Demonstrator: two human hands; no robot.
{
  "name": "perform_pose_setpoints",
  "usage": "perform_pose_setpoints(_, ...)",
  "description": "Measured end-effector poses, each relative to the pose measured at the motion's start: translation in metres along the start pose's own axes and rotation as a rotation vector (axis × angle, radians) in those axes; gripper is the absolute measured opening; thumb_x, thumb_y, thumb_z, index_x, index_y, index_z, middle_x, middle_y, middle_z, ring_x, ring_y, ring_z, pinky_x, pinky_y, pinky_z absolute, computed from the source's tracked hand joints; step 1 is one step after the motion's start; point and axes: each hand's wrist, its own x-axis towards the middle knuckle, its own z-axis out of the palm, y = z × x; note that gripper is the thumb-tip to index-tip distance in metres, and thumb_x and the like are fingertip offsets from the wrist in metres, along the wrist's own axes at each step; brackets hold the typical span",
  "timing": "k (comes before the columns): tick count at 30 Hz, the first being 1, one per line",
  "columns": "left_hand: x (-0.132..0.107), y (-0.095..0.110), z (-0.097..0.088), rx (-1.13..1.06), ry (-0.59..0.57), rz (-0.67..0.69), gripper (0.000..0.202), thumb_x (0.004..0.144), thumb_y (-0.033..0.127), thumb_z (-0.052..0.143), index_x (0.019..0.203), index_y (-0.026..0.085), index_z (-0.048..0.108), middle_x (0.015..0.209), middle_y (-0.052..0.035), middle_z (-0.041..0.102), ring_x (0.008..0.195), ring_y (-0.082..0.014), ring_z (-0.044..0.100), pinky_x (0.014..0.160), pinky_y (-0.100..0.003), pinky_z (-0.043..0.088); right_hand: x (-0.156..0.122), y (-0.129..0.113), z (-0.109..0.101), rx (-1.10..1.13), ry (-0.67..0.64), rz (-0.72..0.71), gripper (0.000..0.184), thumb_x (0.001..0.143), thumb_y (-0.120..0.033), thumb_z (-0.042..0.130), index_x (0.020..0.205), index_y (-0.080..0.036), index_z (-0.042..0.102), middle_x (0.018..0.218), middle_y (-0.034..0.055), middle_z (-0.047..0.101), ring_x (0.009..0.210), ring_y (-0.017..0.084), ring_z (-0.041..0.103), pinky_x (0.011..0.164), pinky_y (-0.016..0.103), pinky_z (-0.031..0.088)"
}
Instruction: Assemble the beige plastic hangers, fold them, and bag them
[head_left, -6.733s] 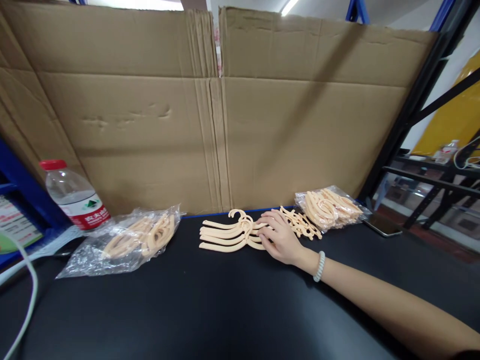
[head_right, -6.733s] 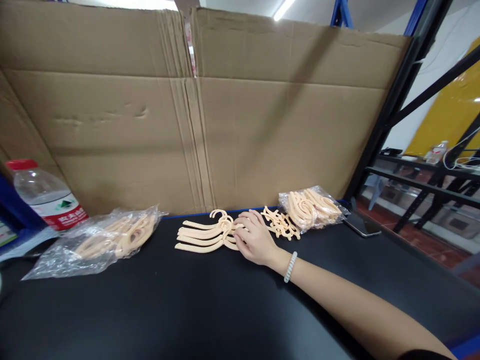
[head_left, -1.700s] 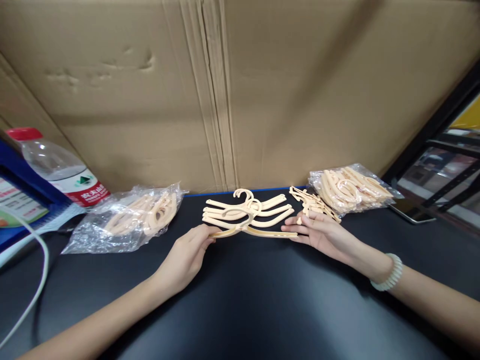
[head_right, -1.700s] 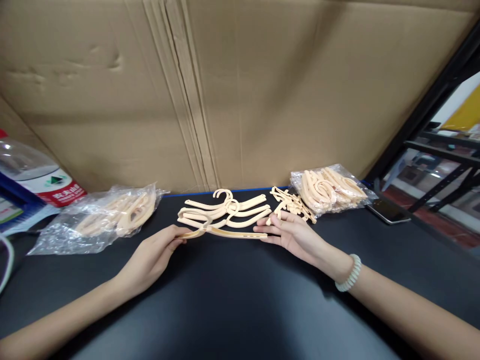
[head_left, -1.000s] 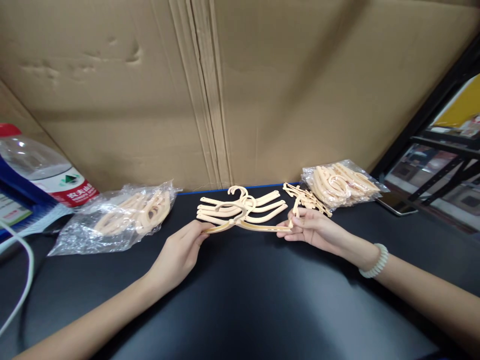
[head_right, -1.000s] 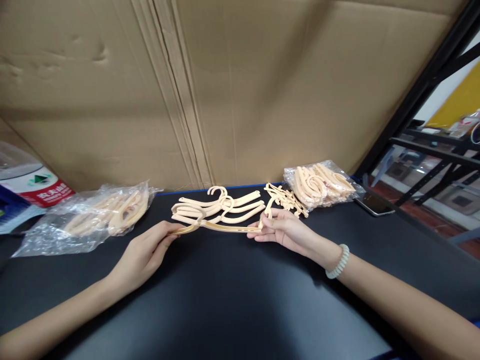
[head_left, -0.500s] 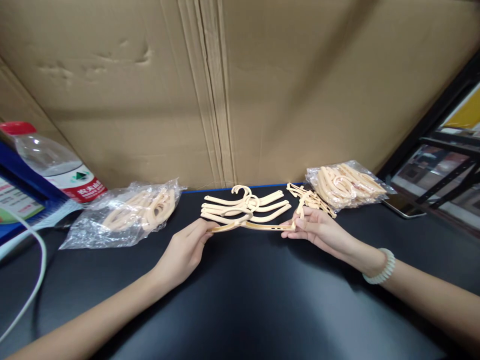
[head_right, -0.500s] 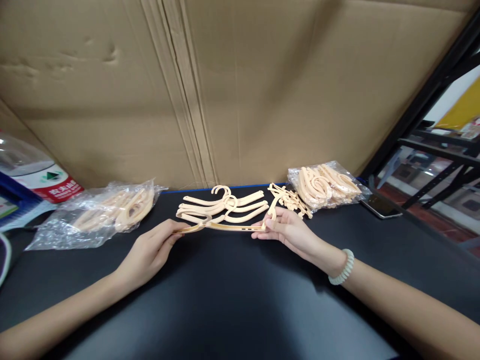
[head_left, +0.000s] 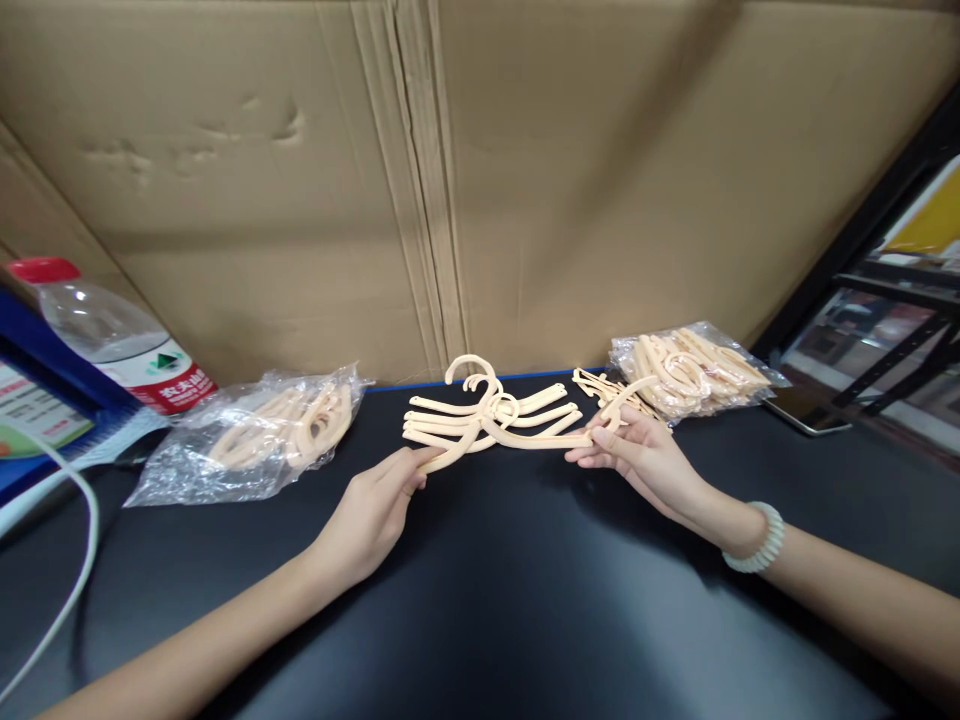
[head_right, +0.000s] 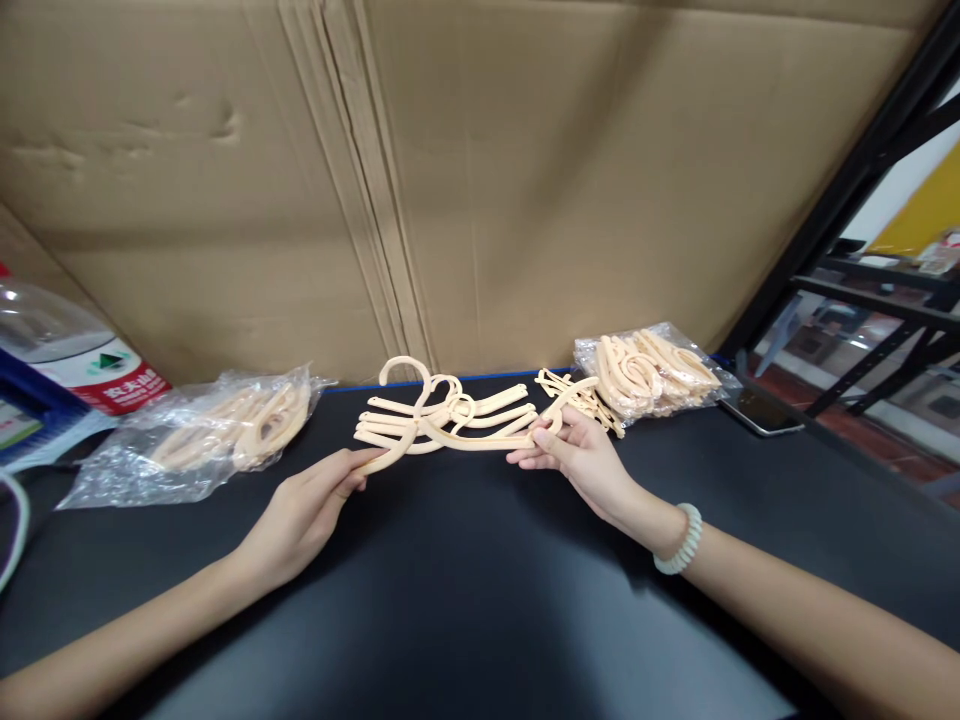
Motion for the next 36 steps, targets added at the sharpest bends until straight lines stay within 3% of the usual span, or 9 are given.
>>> perform_pose_setpoints(4, -0.002, 0.002, 0.0, 0.013, 0.012, -0.1, 0.033, 0.096, 0.017, 0.032, 0.123, 0.02, 0.05, 0.08, -0.0006, 0.057, 0.069, -0.0142, 0.057, 0.066, -0.023, 0.047, -0.001, -0.005, 0.002, -0.069, 0.025, -0.073, 0.023, 0.075, -0.035, 0.077, 0.09, -0.019, 0.07, 0.101, 0.006, 0.068, 0.077, 0.016, 0.067, 0.065, 0.026, 0.056)
perform_pose_setpoints(10, 0.003, 0.013, -0.009, 0.013, -0.035, -0.214, 0.025, 0.097, 0.026, 0.031, 0.118, 0.019, 0.044, 0.071, 0.0026, 0.051, 0.057, -0.0145, 0.052, 0.059, -0.025, 0.043, 0.008, -0.025, -0.022, 0.025, 0.074, -0.129, 0.017, 0.071, -0.035, 0.08, 0.082, -0.025, 0.073, 0.077, -0.0008, 0.063, 0.063, 0.01, 0.055, 0.053, 0.021, 0.048)
perform_pose_setpoints(14, 0.005, 0.02, -0.023, 0.069, -0.115, -0.209, 0.018, 0.098, 0.029, 0.032, 0.111, 0.02, 0.042, 0.072, 0.0027, 0.053, 0.059, -0.0163, 0.055, 0.06, -0.027, 0.042, 0.014, -0.05, -0.051, -0.375, -0.135, -0.06, 0.02, 0.07, -0.037, 0.081, 0.079, -0.021, 0.072, 0.069, 0.0017, 0.066, 0.057, 0.013, 0.058, 0.051, 0.024, 0.047)
perform_pose_setpoints(17, 0.003, 0.029, -0.034, 0.163, -0.301, -0.171, 0.015, 0.099, 0.029, 0.03, 0.099, 0.021, 0.043, 0.079, -0.0006, 0.057, 0.063, -0.0182, 0.058, 0.059, -0.027, 0.04, 0.013, -0.064, -0.065, -0.718, -0.348, -0.03, 0.022, 0.071, -0.038, 0.079, 0.08, -0.018, 0.072, 0.078, 0.0047, 0.069, 0.067, 0.016, 0.063, 0.061, 0.028, 0.051)
perform_pose_setpoints(20, 0.002, 0.04, -0.041, 0.297, -0.478, -0.054, 0.017, 0.099, 0.025, 0.032, 0.089, 0.02, 0.045, 0.079, -0.0028, 0.057, 0.067, -0.0199, 0.057, 0.061, -0.029, 0.04, 0.01, -0.07, -0.068, -0.962, -0.529, 0.019, 0.023, 0.077, -0.04, 0.073, 0.084, -0.018, 0.072, 0.084, 0.0052, 0.07, 0.074, 0.018, 0.064, 0.066, 0.03, 0.051)
perform_pose_setpoints(23, 0.002, 0.047, -0.041, 0.443, -0.539, 0.096, 0.019, 0.097, 0.02, 0.036, 0.083, 0.018, 0.049, 0.086, -0.0066, 0.058, 0.074, -0.0217, 0.054, 0.069, -0.033, 0.04, 0.008, -0.07, -0.063, -1.162, -0.65, 0.014, 0.023, 0.082, -0.04, 0.066, 0.082, -0.018, 0.073, 0.076, 0.0042, 0.069, 0.068, 0.017, 0.06, 0.063, 0.029, 0.047)
perform_pose_setpoints(26, 0.003, 0.047, -0.04, 0.465, -0.55, 0.182, 0.019, 0.097, 0.02, 0.038, 0.084, 0.017, 0.052, 0.094, -0.0085, 0.056, 0.079, -0.0221, 0.054, 0.074, -0.034, 0.04, 0.008, -0.065, -0.059, -1.267, -0.692, -0.032, 0.026, 0.082, -0.041, 0.065, 0.08, -0.017, 0.073, 0.073, 0.0046, 0.066, 0.064, 0.015, 0.055, 0.058, 0.027, 0.044)
perform_pose_setpoints(29, 0.005, 0.042, -0.044, 0.376, -0.569, 0.18, 0.019, 0.096, 0.021, 0.04, 0.083, 0.018, 0.053, 0.088, -0.0054, 0.056, 0.078, -0.0206, 0.054, 0.074, -0.032, 0.04, 0.009, -0.061, -0.059, -1.267, -0.694, 0.011, 0.028, 0.082, -0.041, 0.064, 0.081, -0.015, 0.072, 0.067, 0.0041, 0.064, 0.06, 0.015, 0.053, 0.055, 0.026, 0.042)
perform_pose_setpoints(36, 0.011, 0.017, -0.057, 0.04, -0.653, -0.006, 0.01, 0.088, 0.027, 0.053, 0.089, 0.019, 0.059, 0.081, -0.0009, 0.06, 0.07, -0.0157, 0.056, 0.061, -0.025, 0.04, 0.01, -0.063, -0.065, -1.239, -0.712, 0.082, 0.03, 0.081, -0.043, 0.063, 0.081, -0.014, 0.068, 0.068, 0.0046, 0.064, 0.061, 0.015, 0.056, 0.056, 0.026, 0.043)
